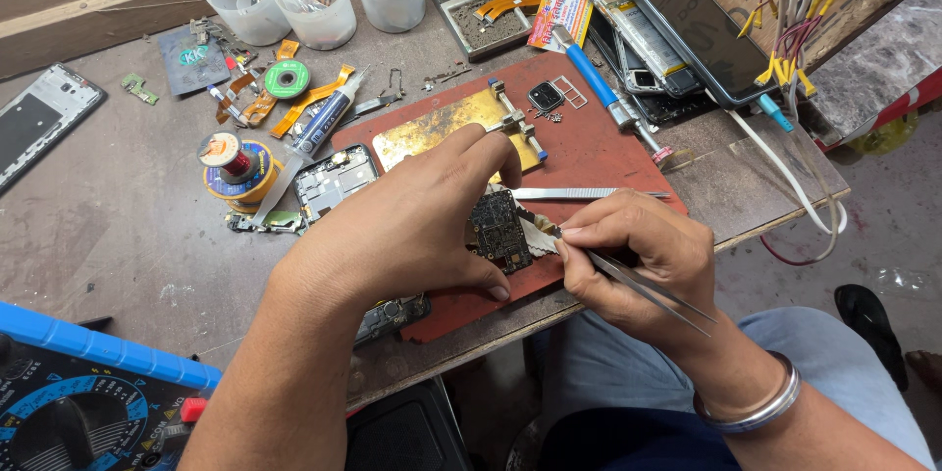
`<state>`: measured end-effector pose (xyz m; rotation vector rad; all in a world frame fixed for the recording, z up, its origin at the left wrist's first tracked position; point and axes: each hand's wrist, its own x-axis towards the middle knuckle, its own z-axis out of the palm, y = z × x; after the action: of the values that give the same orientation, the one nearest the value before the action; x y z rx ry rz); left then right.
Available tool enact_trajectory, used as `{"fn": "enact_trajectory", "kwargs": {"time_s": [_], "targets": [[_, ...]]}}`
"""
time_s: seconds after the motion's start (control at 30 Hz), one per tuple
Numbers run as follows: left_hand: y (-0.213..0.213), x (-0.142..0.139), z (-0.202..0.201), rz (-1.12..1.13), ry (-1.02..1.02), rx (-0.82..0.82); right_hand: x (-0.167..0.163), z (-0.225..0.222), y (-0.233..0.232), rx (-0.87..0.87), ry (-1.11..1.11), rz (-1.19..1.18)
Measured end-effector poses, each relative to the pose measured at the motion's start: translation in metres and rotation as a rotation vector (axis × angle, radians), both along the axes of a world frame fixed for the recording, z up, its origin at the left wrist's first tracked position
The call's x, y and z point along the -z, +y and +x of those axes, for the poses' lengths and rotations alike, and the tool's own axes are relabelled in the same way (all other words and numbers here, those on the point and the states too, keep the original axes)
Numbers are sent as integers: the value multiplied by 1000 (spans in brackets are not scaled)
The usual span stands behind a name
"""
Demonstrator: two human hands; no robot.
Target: The person works on a disassembled smartphone motherboard at a repair bench, holding the board steady with one hand while using tweezers to scrape and clean its surface and components. They reposition the board repeatedly and later probe it with multimeter leads connected to a digital multimeter.
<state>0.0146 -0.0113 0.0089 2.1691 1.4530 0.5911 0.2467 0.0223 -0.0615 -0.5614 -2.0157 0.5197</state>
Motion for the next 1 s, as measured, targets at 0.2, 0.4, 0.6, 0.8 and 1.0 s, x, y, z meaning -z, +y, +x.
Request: {"fn": "enact_trajectory", "kwargs": {"time_s": [0.2, 0.4, 0.6, 0.8, 1.0], "targets": [[0, 0, 0, -10, 0, -4, 0, 0, 0, -6, 8, 0], [0, -1, 0, -5, 0, -6, 1, 0, 1, -17, 13, -2], [0, -1, 1, -12, 2, -10, 1, 0, 1, -20, 13, 12], [0, 0, 0, 1, 0, 2, 1, -1, 0, -11, 10, 16], [0, 0, 1, 4, -12, -2, 1, -1, 0, -15, -1, 45]]}}
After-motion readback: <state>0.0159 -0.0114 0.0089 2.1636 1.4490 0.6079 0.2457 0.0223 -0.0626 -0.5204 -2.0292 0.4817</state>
